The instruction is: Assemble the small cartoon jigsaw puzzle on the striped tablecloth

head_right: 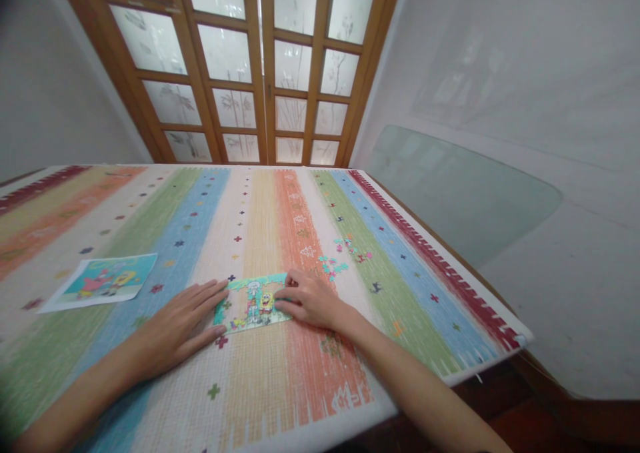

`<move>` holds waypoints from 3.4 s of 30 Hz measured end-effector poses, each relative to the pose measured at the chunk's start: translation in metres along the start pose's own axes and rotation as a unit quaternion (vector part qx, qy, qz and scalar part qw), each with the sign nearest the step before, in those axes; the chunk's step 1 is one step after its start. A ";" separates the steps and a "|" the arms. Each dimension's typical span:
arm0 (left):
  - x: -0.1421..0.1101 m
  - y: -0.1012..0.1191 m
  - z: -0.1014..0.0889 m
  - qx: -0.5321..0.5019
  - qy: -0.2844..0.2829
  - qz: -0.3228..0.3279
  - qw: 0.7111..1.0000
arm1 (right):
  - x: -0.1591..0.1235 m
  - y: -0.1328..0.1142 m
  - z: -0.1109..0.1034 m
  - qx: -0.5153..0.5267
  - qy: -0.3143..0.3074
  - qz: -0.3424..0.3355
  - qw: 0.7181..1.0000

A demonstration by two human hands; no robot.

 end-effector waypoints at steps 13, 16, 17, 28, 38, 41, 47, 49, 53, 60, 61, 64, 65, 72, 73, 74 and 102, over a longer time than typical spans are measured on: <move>-0.001 0.002 -0.001 0.002 0.011 0.008 1.000 | 0.000 0.005 -0.003 0.011 -0.003 -0.009 1.000; -0.001 0.002 -0.001 0.005 0.005 0.007 1.000 | 0.000 0.006 -0.005 0.013 0.001 -0.007 1.000; -0.001 0.001 -0.001 0.004 0.004 0.007 1.000 | 0.000 0.006 -0.005 0.012 0.001 -0.006 1.000; -0.001 -0.001 0.000 0.001 0.002 0.006 1.000 | 0.000 0.005 -0.008 -0.042 -0.013 -0.011 0.999; -0.001 -0.001 0.000 -0.006 0.002 0.005 1.000 | -0.033 0.099 -0.089 -0.146 0.118 0.194 0.963; -0.001 0.000 0.000 -0.006 -0.002 0.007 1.000 | -0.044 0.118 -0.098 -0.154 0.099 0.232 0.955; -0.001 0.000 -0.002 -0.011 0.000 0.003 1.000 | -0.039 0.117 -0.085 -0.122 0.060 0.226 0.965; -0.001 0.000 -0.002 -0.015 0.002 0.003 1.000 | -0.033 0.114 -0.077 -0.114 0.056 0.209 0.970; 0.000 0.000 -0.001 -0.015 0.000 -0.001 1.000 | -0.025 0.114 -0.070 -0.082 0.072 0.198 0.974; 0.000 0.000 0.000 -0.014 -0.014 -0.003 1.000 | -0.026 0.127 -0.073 -0.046 0.099 0.235 0.966; 0.000 0.000 0.000 -0.016 -0.013 -0.003 1.000 | -0.026 0.128 -0.073 -0.046 0.102 0.241 0.964; 0.000 -0.001 0.000 -0.021 -0.007 -0.007 1.000 | -0.026 0.128 -0.072 -0.051 0.110 0.257 0.959; 0.000 -0.002 0.001 -0.023 -0.006 -0.008 1.000 | -0.025 0.128 -0.071 -0.055 0.112 0.260 0.957; 0.002 0.000 0.000 -0.030 -0.013 -0.010 0.999 | -0.020 0.124 -0.067 -0.088 0.095 0.276 0.952; 0.003 0.001 0.000 -0.030 -0.014 -0.011 0.999 | -0.019 0.125 -0.067 -0.089 0.092 0.278 0.952; 0.003 0.001 -0.001 -0.030 -0.013 -0.011 0.999 | -0.017 0.126 -0.067 -0.089 0.088 0.280 0.952; 0.005 0.002 -0.005 -0.023 -0.008 -0.012 1.000 | 0.039 0.048 0.010 0.187 0.006 0.191 0.964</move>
Point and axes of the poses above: each hand's wrist, its own x-axis towards the middle knuckle, its own z-axis out of the palm, y = z × x, the point moved 8 cm from there along x, towards the middle knuckle, and after that the axes turned 7 degrees about x, right-handed, at the moved point
